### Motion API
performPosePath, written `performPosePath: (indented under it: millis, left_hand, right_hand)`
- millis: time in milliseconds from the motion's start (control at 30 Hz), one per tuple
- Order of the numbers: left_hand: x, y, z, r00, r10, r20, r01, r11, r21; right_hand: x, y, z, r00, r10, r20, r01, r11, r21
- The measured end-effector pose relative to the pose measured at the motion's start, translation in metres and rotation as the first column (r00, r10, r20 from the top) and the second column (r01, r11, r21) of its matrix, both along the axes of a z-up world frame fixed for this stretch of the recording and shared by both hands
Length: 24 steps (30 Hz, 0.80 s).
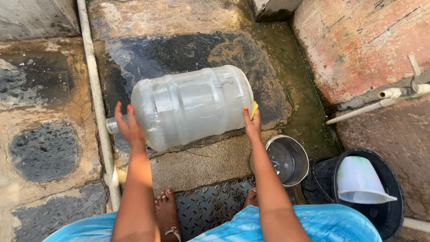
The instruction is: The person cleans a large water jug by scrubbing the opening with a toothbrush and then wiping the body of the jug with a sponge.
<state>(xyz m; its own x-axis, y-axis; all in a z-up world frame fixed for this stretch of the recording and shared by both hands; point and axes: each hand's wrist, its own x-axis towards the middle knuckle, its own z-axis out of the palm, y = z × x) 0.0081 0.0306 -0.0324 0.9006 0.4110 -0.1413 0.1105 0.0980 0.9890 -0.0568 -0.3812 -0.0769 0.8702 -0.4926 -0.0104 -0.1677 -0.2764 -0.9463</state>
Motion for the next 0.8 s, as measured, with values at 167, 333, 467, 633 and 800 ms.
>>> performPosePath:
  millis: [167,333,467,633,800]
  left_hand:
    - [-0.027,-0.021,-0.028,0.988,0.018,-0.157,0.01,0.984,0.176]
    - [-0.002,-0.023,0.006,0.954,-0.117,-0.277,0.225,0.89,0.397]
    - [0.002,-0.037,0.021,0.963,-0.116,-0.244,0.225,0.843,0.488]
    - [-0.006,-0.042,0.027,0.957,-0.076,-0.278,0.212,0.839,0.501]
    - [-0.009,-0.043,0.023,0.954,-0.031,-0.298,0.18,0.855,0.487]
  right_hand:
    - [0.007,0.0,0.008,0.967,-0.153,-0.204,0.132,0.985,-0.111]
    - [0.027,-0.007,0.067,0.846,-0.29,-0.448,-0.013,0.827,-0.562]
    - [0.036,0.02,0.063,0.955,-0.263,-0.137,0.016,0.507,-0.862]
    - [0.054,0.161,0.079,0.926,0.186,-0.327,-0.377,0.468,-0.8]
    - [0.062,0.236,0.108,0.773,0.613,-0.161,-0.562,0.546,-0.621]
